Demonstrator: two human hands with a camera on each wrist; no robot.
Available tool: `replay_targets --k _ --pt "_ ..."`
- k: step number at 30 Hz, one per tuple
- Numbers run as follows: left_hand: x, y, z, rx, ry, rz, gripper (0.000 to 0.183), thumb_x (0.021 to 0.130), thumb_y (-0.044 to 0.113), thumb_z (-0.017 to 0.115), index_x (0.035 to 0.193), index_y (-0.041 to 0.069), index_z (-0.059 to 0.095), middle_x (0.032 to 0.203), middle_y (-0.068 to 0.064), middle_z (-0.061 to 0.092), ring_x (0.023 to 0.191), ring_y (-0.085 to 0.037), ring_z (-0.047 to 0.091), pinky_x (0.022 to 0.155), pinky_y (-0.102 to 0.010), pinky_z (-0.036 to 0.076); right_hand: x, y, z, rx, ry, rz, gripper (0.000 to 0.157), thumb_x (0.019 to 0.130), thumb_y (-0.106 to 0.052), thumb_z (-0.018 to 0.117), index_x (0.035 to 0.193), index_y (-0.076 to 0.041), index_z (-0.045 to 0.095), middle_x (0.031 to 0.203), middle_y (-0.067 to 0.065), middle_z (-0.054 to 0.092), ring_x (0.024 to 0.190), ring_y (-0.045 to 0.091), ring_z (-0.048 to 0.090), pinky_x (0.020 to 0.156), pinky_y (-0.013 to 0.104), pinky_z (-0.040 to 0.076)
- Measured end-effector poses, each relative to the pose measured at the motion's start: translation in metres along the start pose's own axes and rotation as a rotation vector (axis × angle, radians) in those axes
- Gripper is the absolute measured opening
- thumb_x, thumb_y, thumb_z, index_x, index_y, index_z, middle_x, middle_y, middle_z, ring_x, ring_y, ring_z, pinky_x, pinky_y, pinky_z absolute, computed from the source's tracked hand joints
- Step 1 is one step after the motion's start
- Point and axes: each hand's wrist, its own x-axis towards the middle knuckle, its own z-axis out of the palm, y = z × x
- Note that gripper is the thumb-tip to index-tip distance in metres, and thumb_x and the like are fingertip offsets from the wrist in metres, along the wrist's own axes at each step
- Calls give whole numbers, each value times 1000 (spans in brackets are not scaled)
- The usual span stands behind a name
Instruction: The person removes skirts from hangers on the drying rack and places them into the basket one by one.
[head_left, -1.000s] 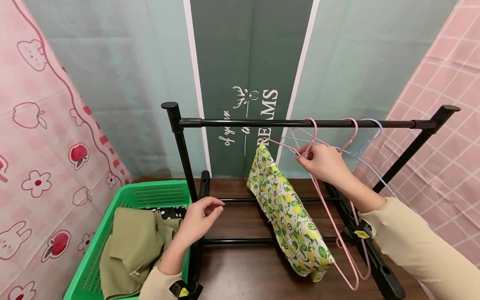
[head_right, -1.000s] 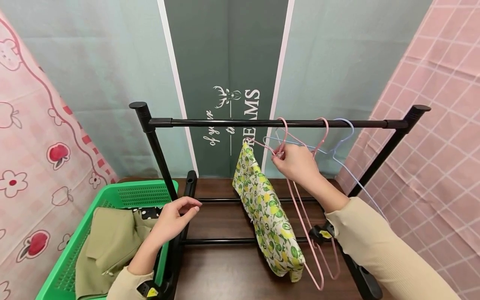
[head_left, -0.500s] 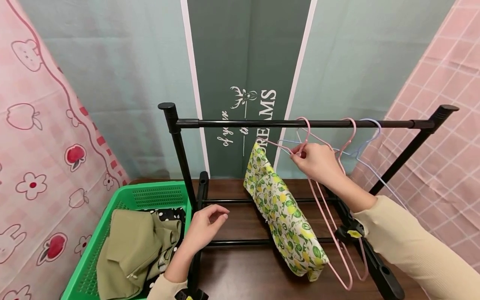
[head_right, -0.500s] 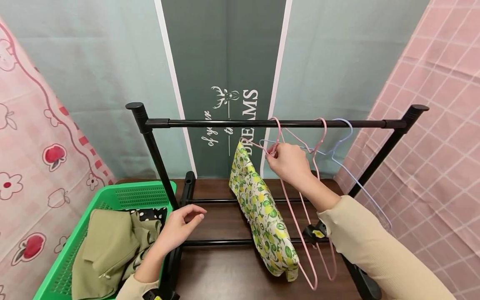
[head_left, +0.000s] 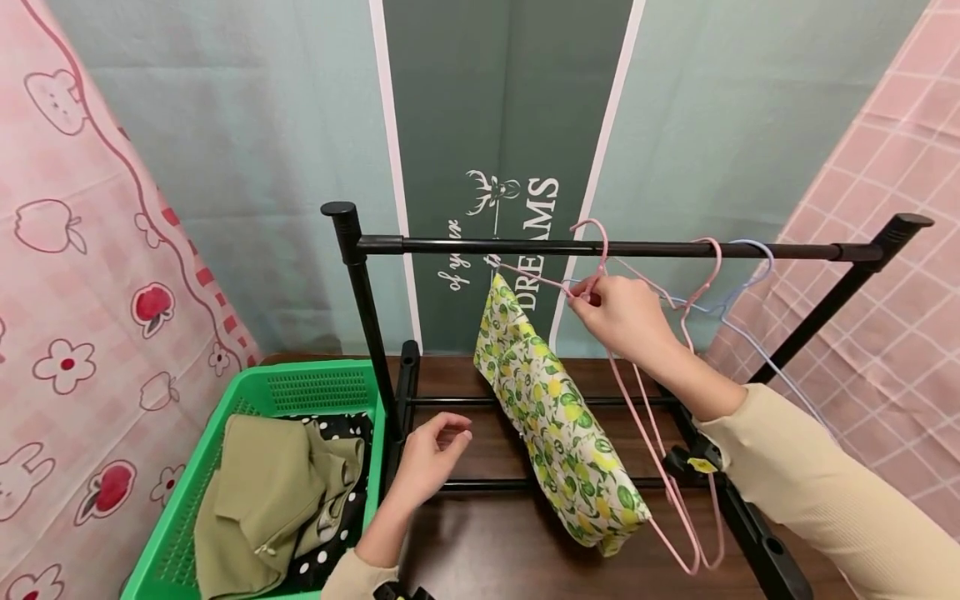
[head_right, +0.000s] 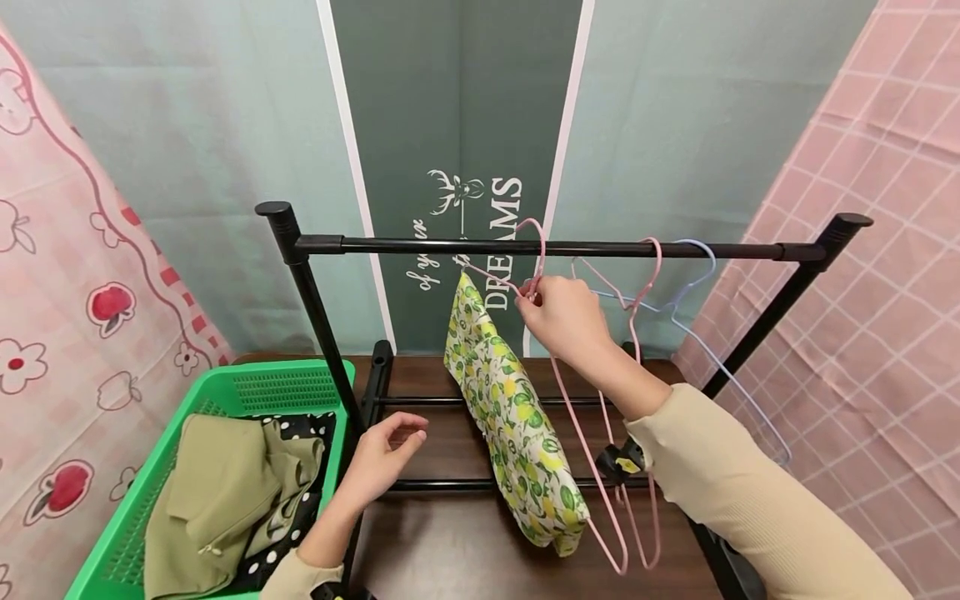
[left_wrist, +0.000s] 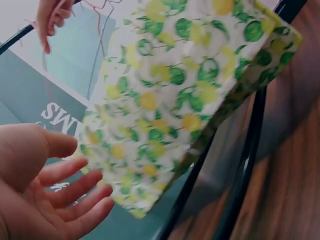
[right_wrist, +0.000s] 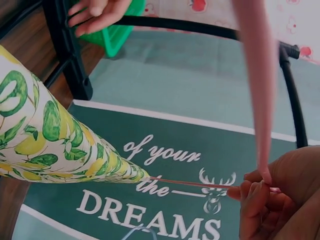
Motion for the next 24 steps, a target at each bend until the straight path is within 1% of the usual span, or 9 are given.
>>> replay_targets --k 2,4,8,10,12,16,19,21,24 --pt "-1 -1 5 -70 1 -74 22 89 20 60 110 13 62 108 -6 64 95 -19 63 79 -32 52 -1 -5 -4 6 6 -5 25 90 -16 55 71 -7 69 79 11 69 40 12 32 40 25 22" --pt "0 -3 10 -163 -8 -140 33 91 23 59 120 10 55 120 -12 58 104 -25 60 83 -37 50 -1 -10 -7 14 13 -6 23 90 -17 55 75 -7 70 78 11 69 40 11 32 40 26 22" --pt "2 -7 20 -367 -43 -269 48 94 24 54 134 3 40 133 -19 46 116 -32 51 91 -44 46 -4 -20 -14 13 15 -18 26 90 -19 57 68 -9 66 84 9 70 41 11 32 42 26 22" --pt "3 -7 24 -456 -65 -315 52 95 23 51 138 0 33 136 -22 42 119 -34 48 94 -45 43 -5 -25 -17 16 15 -26 27 90 -20 57 65 -10 63 86 9 70 42 12 32 43 27 22" --pt "4 -8 28 -533 -82 -356 55 96 23 49 140 -2 26 138 -25 38 121 -37 45 96 -47 42 -5 -30 -19 22 16 -34 26 90 -21 57 67 -10 63 86 7 71 43 12 33 44 27 23" --pt "5 -10 36 -676 -133 -433 64 97 26 46 143 -6 14 141 -30 28 124 -41 40 97 -46 41 -6 -40 -22 45 7 -47 22 90 -20 57 74 -10 68 84 5 71 43 10 33 45 27 25" --pt "4 -11 40 -775 -180 -478 67 98 27 44 143 -7 9 141 -32 22 124 -42 39 98 -46 41 -5 -46 -24 58 5 -58 22 90 -20 57 72 -11 67 87 5 71 42 9 32 44 26 25" --pt "4 -12 43 -847 -207 -496 68 97 29 45 143 -7 9 137 -31 26 119 -38 43 99 -45 40 -5 -50 -25 63 12 -64 24 90 -19 57 68 -12 63 90 4 71 41 9 32 44 26 25" --pt "4 -12 46 -946 -242 -499 61 96 30 47 140 -4 21 126 -19 41 110 -26 51 97 -41 42 -4 -54 -25 74 28 -70 24 90 -19 56 68 -12 63 90 4 71 43 8 34 44 26 25"
